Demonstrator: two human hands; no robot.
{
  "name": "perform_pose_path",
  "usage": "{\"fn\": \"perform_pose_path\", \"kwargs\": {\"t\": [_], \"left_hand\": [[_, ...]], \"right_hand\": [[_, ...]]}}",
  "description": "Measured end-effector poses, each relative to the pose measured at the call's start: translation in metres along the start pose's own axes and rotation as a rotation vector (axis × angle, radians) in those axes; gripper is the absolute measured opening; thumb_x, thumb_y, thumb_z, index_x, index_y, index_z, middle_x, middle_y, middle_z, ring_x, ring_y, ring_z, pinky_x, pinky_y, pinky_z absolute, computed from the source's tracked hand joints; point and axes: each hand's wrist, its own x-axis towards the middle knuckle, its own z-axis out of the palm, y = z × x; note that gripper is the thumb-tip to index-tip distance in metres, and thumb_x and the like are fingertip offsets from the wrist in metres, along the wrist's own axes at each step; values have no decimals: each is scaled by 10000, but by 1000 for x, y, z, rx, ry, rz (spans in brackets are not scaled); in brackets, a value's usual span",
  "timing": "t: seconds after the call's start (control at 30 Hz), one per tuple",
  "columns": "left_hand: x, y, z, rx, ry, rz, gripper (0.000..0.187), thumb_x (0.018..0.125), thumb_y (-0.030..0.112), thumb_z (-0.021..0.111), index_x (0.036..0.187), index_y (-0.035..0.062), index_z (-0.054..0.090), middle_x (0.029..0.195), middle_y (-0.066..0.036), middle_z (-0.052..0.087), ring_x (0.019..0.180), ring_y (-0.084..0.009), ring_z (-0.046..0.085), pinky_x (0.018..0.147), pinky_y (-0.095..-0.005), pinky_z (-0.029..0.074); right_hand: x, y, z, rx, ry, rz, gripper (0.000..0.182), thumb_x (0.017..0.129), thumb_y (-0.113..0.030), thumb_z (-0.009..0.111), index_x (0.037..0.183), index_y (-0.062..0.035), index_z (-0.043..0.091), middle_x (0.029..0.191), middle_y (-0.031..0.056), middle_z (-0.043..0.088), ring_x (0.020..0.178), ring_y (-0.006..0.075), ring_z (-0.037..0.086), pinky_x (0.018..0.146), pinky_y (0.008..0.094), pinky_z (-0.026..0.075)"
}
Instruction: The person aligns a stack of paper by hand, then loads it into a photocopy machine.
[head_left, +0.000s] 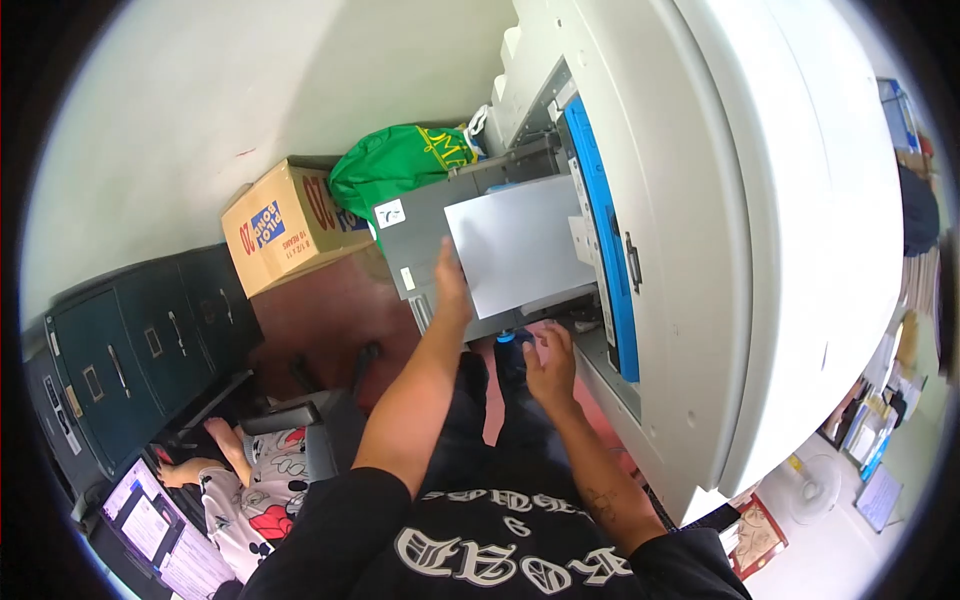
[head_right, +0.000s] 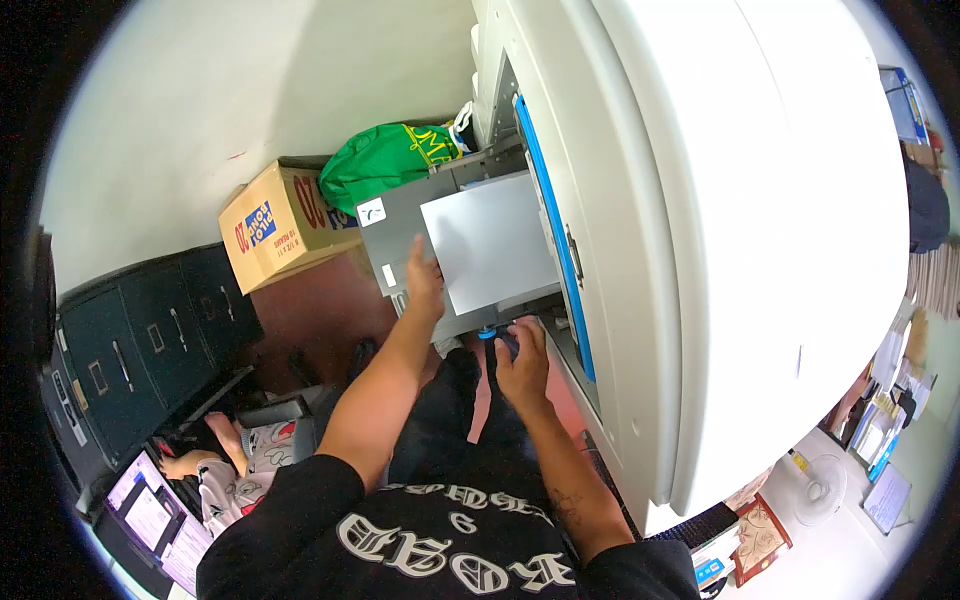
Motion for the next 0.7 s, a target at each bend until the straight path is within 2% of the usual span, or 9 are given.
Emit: {"fn": "perform_pose_path", "kwargs": {"t": [0.07,0.17,0.27,0.3,0.37,0.43,0.53,0.63,0.7], "left_hand": [[-6,-8,23,216,121,132,794,911,610,460,1383,-29,447,1400,-221,462,1312,-294,430,1108,-395,295],[-5,8,4,112,-85,20,890,877,656,473,1376,-80,429,1498,-267,315,1380,-359,324,1132,-391,253],[-10,10,29,871,416,267,807,894,599,511,1350,-64,464,1416,-284,417,1332,-361,384,1120,-441,266],[-20,9,37,852,373,462,769,909,582,504,1346,-50,476,1385,-281,444,1320,-399,377,1120,-450,262],[-41,2,62,547,44,631,716,924,555,502,1347,-23,489,1383,-245,459,1318,-402,376,1117,-428,264],[-74,1,87,465,-334,480,710,967,596,366,1398,42,471,1487,-169,386,1389,-332,306,1136,-440,234],[-127,10,127,264,-449,68,809,950,661,308,1464,38,360,1537,-149,313,1422,-338,243,1136,-498,211],[-137,5,141,242,-456,82,903,927,710,269,1499,12,247,1566,-168,237,1443,-355,185,1138,-532,184],[-131,-5,142,299,-443,122,946,913,721,291,1491,-26,228,1559,-195,233,1442,-365,183,1138,-533,185]], "right_hand": [[-2,-2,0,5,-37,33,294,810,-122,687,1051,-1,571,1180,194,531,1144,386,509,981,438,422],[-6,-12,-2,-52,-163,109,298,806,-138,699,1048,-7,585,1150,187,554,1106,372,540,956,430,444],[-13,-47,-19,-66,-392,195,326,809,-166,713,1068,-7,597,1087,178,592,1027,337,593,902,409,480],[-16,-65,-31,-63,-483,220,337,812,-176,716,1079,-6,600,1064,175,605,998,322,612,881,400,492],[-27,-93,-53,27,-568,168,387,821,-192,725,1136,-6,600,1096,172,626,984,291,638,847,375,512],[-43,-112,-72,110,-624,157,406,833,-203,722,1168,-7,600,1108,169,641,987,269,648,838,363,518],[-66,-136,-106,162,-644,171,394,852,-204,704,1177,-7,597,1091,165,653,1008,258,643,862,364,511],[-87,-155,-140,106,-594,159,390,857,-188,702,1178,4,590,1076,165,655,1019,264,640,896,362,499],[-105,-152,-156,108,-524,157,388,865,-193,697,1185,1,593,1101,175,654,1029,267,644,887,368,503]]}}
